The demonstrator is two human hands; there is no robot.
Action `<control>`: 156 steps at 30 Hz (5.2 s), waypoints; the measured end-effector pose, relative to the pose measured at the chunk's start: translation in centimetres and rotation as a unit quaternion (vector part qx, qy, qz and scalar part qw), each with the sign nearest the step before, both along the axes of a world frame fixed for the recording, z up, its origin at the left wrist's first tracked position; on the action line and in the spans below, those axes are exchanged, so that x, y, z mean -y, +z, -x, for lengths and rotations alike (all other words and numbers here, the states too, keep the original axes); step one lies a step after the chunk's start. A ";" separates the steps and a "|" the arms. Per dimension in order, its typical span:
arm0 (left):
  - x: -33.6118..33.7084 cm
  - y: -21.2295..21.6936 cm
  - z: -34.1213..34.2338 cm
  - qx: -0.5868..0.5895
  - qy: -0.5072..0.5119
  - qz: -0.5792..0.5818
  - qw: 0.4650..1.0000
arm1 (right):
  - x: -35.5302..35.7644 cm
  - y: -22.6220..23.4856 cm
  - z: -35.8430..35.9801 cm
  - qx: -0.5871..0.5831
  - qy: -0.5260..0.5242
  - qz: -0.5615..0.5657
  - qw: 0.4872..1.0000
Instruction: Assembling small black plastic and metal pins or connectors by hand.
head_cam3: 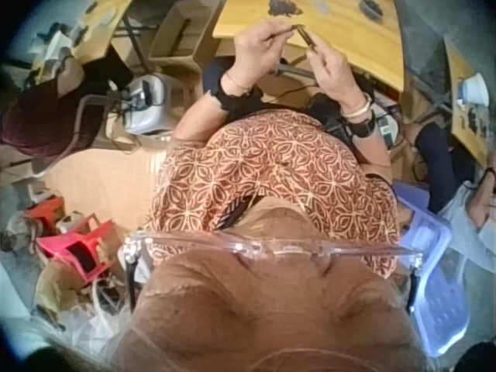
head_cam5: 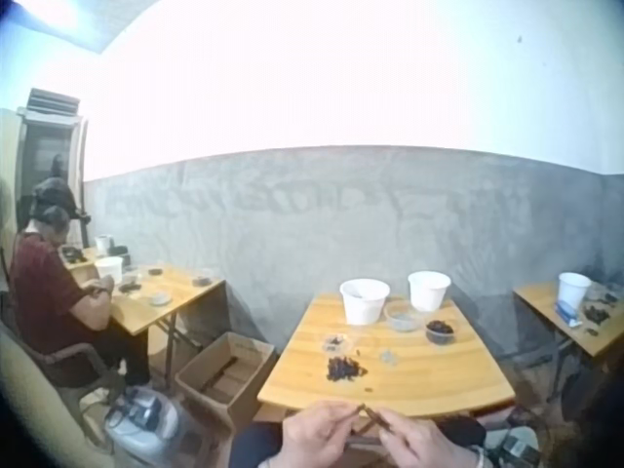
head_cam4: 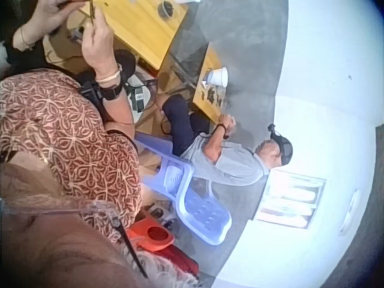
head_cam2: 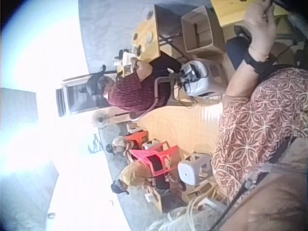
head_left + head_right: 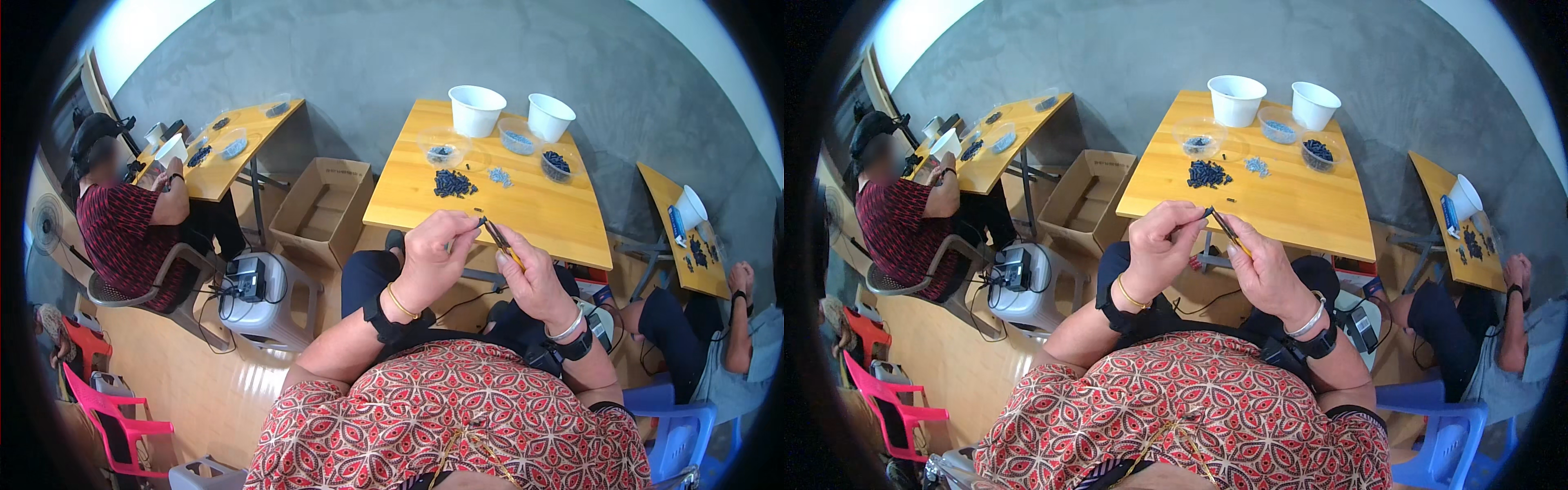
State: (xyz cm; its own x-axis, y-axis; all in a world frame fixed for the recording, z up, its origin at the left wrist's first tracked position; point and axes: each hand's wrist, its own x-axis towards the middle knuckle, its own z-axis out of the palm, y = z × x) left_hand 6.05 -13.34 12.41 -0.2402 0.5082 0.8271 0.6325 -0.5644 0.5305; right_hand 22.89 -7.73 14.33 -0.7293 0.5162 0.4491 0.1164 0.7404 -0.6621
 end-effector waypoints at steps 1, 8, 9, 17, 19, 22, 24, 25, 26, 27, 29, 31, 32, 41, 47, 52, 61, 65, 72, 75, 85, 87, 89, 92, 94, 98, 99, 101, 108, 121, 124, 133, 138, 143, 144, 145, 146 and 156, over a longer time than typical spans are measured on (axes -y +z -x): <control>-0.1 0.0 0.1 0.000 0.000 0.001 1.000 | 0.0 0.0 0.0 0.009 0.000 0.006 1.000; -0.9 0.2 0.6 -0.054 0.013 -0.054 0.997 | -0.1 0.9 0.8 -0.011 0.010 0.137 0.990; -0.9 0.2 0.7 -0.052 0.005 -0.058 0.997 | -0.4 0.7 0.8 -0.001 0.020 0.119 0.993; -1.1 0.4 0.6 -0.141 0.080 -0.069 0.984 | -0.1 1.4 0.8 0.010 0.014 0.099 0.995; -1.2 0.3 0.6 -0.154 0.082 -0.074 0.982 | 0.0 1.4 0.9 -0.006 0.020 0.063 0.998; -1.5 0.1 0.6 -0.166 0.088 -0.077 0.979 | 0.0 1.4 1.0 -0.004 0.008 0.082 0.997; -1.7 -0.2 0.7 -0.168 0.086 -0.059 0.980 | -0.3 1.3 1.0 -0.001 0.010 0.079 0.997; -1.8 -0.2 0.7 -0.168 0.087 -0.059 0.980 | -0.4 1.2 1.0 0.001 0.011 0.076 0.997; -1.8 -0.2 0.7 -0.163 0.087 -0.058 0.981 | -0.4 1.1 1.1 0.001 0.011 0.076 0.997; -1.9 -0.3 0.6 -0.159 0.086 -0.057 0.982 | -0.4 1.1 1.2 -0.009 0.011 0.069 0.998; -2.1 -0.6 0.6 -0.152 0.086 -0.059 0.983 | -0.4 0.9 1.2 -0.019 0.011 0.062 0.998; -2.4 -0.8 0.6 -0.147 0.085 -0.061 0.983 | -0.7 0.6 1.3 -0.015 0.009 0.044 0.999; -2.5 -0.9 0.6 -0.141 0.084 -0.054 0.985 | -0.8 0.4 1.3 -0.016 0.008 0.045 0.999; -2.9 -1.5 0.4 -0.100 0.067 -0.016 0.993 | -1.0 -0.2 1.4 -0.012 -0.002 -0.009 1.000; -3.4 -2.1 0.3 -0.062 0.054 0.018 0.996 | -1.3 -0.7 1.4 -0.002 -0.018 -0.070 0.997; -3.7 -3.0 0.4 0.014 0.009 0.076 0.997 | -1.4 -0.9 1.4 0.019 -0.033 -0.111 0.993; -5.8 -3.6 0.4 0.253 -0.104 0.276 0.921 | -3.8 -1.9 1.6 0.100 -0.060 -0.069 0.991; -7.0 -5.1 1.1 0.411 -0.187 0.304 0.839 | -5.1 -3.5 1.2 0.088 -0.069 -0.035 0.993; -8.4 -7.1 3.1 0.564 -0.337 0.324 0.681 | -17.6 -10.4 -1.2 0.104 -0.266 -0.111 0.952; -8.6 -7.4 3.5 0.572 -0.334 0.332 0.672 | -21.1 -12.0 -0.7 0.222 -0.365 -0.127 0.895; -9.0 -8.0 3.7 0.574 -0.335 0.351 0.660 | -15.9 -9.4 2.0 0.008 -0.151 0.074 0.986; -9.1 -8.2 3.7 0.565 -0.318 0.346 0.678 | -13.7 -8.4 3.4 -0.052 -0.052 0.095 0.993; -9.3 -8.5 3.6 0.556 -0.314 0.349 0.686 | -12.9 -8.0 4.2 -0.048 -0.038 0.092 0.994; -9.1 -8.4 3.5 0.538 -0.313 0.344 0.704 | -12.5 -7.5 4.6 -0.023 -0.012 0.087 0.996; -9.2 -8.5 3.6 0.531 -0.312 0.347 0.708 | -12.6 -7.7 4.8 -0.021 0.006 0.056 0.998; -9.5 -8.5 3.4 0.562 -0.320 0.315 0.695 | -12.5 -8.9 5.5 -0.057 -0.006 0.062 0.996; -9.6 -8.5 3.3 0.591 -0.324 0.288 0.680 | -12.2 -9.3 5.7 -0.078 -0.026 0.108 0.991; -9.9 -8.4 2.6 0.577 -0.303 0.286 0.702 | -12.2 -10.1 6.0 -0.100 -0.048 0.151 0.982; -12.1 -11.1 2.4 0.248 -0.093 0.256 0.930 | -12.7 -12.6 6.7 -0.103 -0.100 -0.069 0.987; -14.9 -12.8 2.6 -0.126 0.004 0.172 0.977 | -15.1 -13.0 7.3 0.076 -0.212 -0.125 0.966; -15.0 -13.1 2.8 -0.120 -0.003 0.170 0.978 | -15.2 -13.0 7.6 0.105 -0.203 -0.130 0.965; -15.2 -12.7 2.7 -0.111 -0.009 0.158 0.981 | -15.8 -13.3 7.8 0.115 -0.211 -0.145 0.960; -14.8 -12.9 2.8 -0.094 -0.017 0.183 0.978 | -15.6 -14.5 7.4 0.032 -0.177 -0.120 0.976; -15.0 -11.5 3.2 0.165 -0.078 0.221 0.958 | -13.1 -12.7 5.9 -0.134 -0.143 0.057 0.979; -15.0 -10.1 2.5 0.163 -0.084 0.216 0.959 | -12.6 -11.6 5.5 -0.137 -0.148 0.050 0.978; -14.8 -8.6 1.8 0.208 -0.119 0.250 0.938 | -12.2 -10.7 5.2 -0.131 -0.158 -0.019 0.979; -14.7 -7.2 1.1 0.252 -0.152 0.283 0.913 | -11.9 -10.1 4.9 -0.123 -0.168 -0.087 0.974; -16.0 -4.0 -0.5 0.355 -0.245 0.247 0.868 | -18.5 -4.8 -0.7 -0.051 -0.339 -0.254 0.904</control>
